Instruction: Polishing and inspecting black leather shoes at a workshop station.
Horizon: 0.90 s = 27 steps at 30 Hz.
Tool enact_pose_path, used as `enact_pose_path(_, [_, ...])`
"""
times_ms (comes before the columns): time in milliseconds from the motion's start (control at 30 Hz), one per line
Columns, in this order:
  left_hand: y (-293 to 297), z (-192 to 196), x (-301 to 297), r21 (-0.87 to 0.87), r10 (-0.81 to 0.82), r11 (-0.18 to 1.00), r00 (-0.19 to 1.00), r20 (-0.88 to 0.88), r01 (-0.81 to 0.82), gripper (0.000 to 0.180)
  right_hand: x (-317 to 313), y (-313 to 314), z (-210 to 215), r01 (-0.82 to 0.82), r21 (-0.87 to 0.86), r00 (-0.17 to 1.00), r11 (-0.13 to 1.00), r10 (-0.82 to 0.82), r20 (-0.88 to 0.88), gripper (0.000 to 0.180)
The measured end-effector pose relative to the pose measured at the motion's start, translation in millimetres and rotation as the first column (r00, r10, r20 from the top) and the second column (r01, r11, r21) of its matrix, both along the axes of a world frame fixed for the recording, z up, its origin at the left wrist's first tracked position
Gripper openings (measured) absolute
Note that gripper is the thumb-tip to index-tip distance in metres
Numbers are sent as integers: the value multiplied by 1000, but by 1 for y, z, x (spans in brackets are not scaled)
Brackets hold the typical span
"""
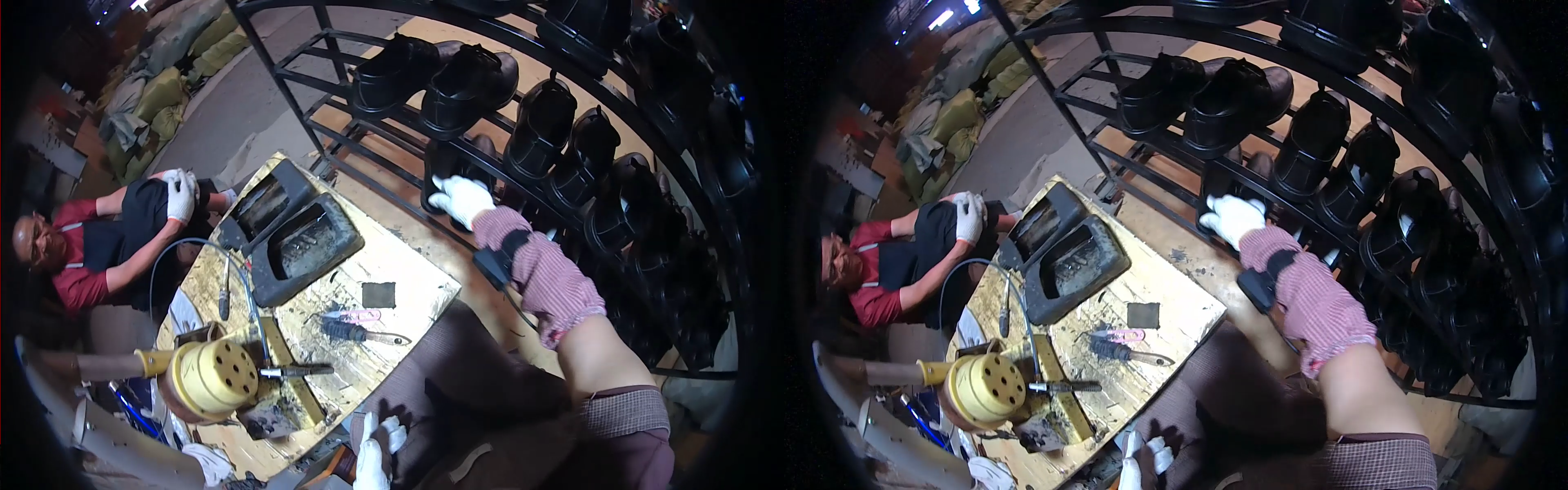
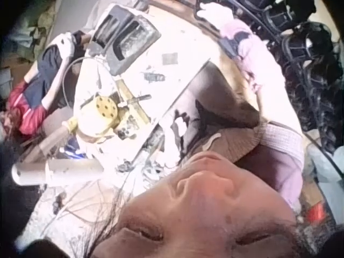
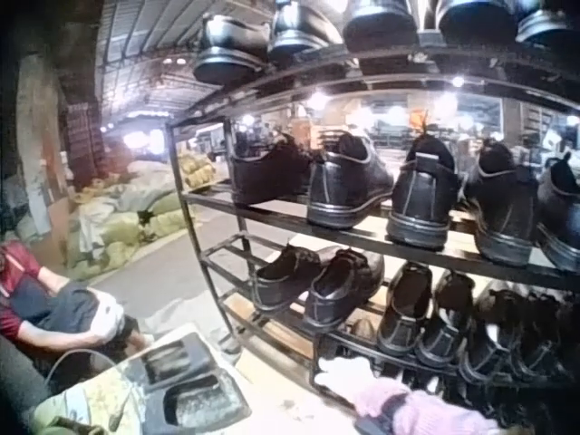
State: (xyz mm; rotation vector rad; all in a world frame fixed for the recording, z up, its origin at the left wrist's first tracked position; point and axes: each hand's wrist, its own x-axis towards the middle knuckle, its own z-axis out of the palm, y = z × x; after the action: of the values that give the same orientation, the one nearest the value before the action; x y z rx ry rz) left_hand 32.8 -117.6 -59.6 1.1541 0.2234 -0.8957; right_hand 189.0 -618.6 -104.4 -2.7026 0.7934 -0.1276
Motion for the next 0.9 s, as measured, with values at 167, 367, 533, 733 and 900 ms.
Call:
enact_pose_path(167, [4,31,-11,13,-13,1000,995,99,12,84,-74,28,45,35,563,978,826,-144,150,45])
enact_pose_path(367, [4,61,-30,25,-73,997,970,234,69,92,-175,89,160,-182,885,844,429,-394,365,27])
enact_pose_path(533, [-10,79,-33,-99,-34,993,946,323,69,93,-243,148,225,-669,463,727,582,383,569,30])
enact_pose_path(733, [-24,84,-50,-508,303,839,943,135,-196,127,-243,216,195,-983,-140,21,121,824,566,28])
enact_pose_path(900, [1,75,-56,-291,507,829,861,28,-478,121,-246,250,172,-976,159,197,150,918,344,57])
